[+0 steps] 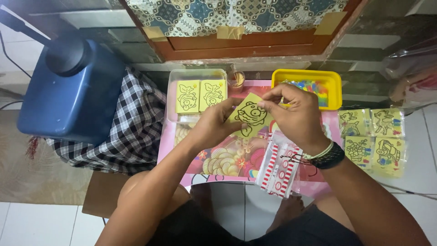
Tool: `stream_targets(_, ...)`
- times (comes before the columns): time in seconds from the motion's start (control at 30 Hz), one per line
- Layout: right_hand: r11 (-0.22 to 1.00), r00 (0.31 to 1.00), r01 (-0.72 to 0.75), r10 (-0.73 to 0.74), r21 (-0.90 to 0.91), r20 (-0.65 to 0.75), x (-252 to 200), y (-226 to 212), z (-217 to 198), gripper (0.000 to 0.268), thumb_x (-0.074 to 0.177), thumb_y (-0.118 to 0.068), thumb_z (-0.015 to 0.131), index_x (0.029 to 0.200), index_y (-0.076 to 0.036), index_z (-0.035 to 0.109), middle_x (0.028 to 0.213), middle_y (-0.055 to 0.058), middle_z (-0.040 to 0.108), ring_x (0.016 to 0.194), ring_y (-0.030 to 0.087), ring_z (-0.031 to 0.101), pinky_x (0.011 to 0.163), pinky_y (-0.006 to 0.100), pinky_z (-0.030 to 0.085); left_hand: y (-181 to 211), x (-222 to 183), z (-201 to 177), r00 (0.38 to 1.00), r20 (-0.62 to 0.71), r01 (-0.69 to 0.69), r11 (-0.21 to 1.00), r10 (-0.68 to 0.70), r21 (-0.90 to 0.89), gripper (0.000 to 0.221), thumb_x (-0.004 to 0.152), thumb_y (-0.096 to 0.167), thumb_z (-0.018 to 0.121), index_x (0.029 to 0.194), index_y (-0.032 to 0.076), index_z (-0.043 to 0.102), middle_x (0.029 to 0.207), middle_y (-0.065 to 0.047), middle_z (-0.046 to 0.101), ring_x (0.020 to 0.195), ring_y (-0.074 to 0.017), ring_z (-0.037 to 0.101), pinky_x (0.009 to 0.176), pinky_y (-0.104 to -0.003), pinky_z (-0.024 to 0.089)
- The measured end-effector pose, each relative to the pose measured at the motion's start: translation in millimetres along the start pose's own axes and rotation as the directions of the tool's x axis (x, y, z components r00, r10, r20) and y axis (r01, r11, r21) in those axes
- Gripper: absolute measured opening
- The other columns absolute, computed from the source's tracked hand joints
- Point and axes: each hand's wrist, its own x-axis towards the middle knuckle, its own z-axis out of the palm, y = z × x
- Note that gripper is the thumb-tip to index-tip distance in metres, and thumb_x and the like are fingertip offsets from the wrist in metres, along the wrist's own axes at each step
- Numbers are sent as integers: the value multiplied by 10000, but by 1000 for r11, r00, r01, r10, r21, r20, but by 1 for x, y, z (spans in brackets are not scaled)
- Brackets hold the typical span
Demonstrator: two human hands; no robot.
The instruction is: Packaging individual stickers and small colorful items into small plastic bags.
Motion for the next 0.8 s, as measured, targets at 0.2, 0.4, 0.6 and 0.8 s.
stream_targets(0.2,1000,1000,28,-28,-4,-7,1,-2,-2,150,853,-37,837,986,-83,785,917,87,699,860,202,632,784,328,489,4,-1,-4,1000,18,15,997,-13,-82,353,855,143,783,1199,137,704,865,-21,787,834,-167,732,761,-313,598)
stream_targets(0.4,998,998,61,-61,-7,1,5,-4,-3,152,872,-73,837,1015,-94,790,997,99,692,938,226,630,846,345,483,8,-4,-9,999,26,35,985,-31,-170,361,855,113,776,1207,121,696,833,-11,775,781,-124,711,735,-276,594)
stream_targets(0.6,996,996,84,-84,0,-3,5,-4,-1,159,891,-109,838,1044,-106,795,1076,111,685,1016,251,629,908,362,477,11,-6,-13,998,49,60,968,-50,-243,369,856,83,769,1215,106,688,801,-1,764,728,-81,690,709,-240,591)
stream_targets(0.8,996,992,62,-68,64,102,0,-1,12,247,885,-237,823,1114,-152,786,1348,156,534,1304,378,482,1130,494,337,9,-6,-16,997,68,68,944,-48,-323,369,879,53,758,1236,66,665,792,-39,752,698,-73,668,638,-224,577)
